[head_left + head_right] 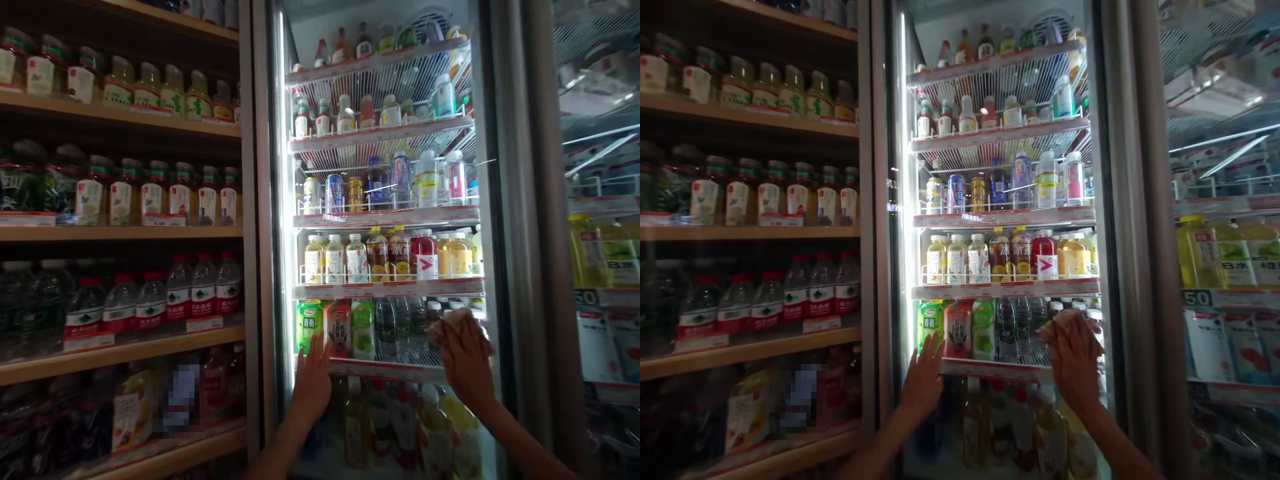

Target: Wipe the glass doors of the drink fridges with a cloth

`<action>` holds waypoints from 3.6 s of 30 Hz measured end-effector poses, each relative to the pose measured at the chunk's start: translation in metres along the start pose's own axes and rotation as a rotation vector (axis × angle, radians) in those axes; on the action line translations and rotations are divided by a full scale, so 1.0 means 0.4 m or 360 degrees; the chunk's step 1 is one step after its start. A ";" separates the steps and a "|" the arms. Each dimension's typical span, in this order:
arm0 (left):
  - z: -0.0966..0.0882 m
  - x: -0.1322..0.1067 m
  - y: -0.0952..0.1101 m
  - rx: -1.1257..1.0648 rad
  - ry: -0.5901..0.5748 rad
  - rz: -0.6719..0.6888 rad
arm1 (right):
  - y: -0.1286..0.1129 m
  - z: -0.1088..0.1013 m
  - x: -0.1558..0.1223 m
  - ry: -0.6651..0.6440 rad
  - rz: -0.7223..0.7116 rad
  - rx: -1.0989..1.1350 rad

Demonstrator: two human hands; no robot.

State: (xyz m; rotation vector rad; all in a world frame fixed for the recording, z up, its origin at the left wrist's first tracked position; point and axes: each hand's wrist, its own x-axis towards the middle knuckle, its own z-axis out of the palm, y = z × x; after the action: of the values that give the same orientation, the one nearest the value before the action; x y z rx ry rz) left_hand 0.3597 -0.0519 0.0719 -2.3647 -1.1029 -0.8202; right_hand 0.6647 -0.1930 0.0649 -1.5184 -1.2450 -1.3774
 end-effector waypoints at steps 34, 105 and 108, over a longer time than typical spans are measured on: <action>0.034 -0.081 -0.249 -0.0152 0.0060 -0.0141 | -0.521 0.148 0.135 -0.0562 -0.1056 0.0456; -0.245 0.180 -0.162 -0.0109 0.0020 -0.0272 | -0.413 0.104 0.751 -0.0011 -0.0150 0.0121; -0.263 0.170 -0.193 -0.0142 -0.0172 -0.0349 | -0.517 0.132 0.764 -0.0118 -0.0341 0.0229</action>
State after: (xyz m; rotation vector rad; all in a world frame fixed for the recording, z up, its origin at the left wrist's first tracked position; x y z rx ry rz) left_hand 0.2984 -0.0283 0.2036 -2.4153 -1.4170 -0.8387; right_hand 0.4686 -0.0320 0.3379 -1.3793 -1.5559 -1.3430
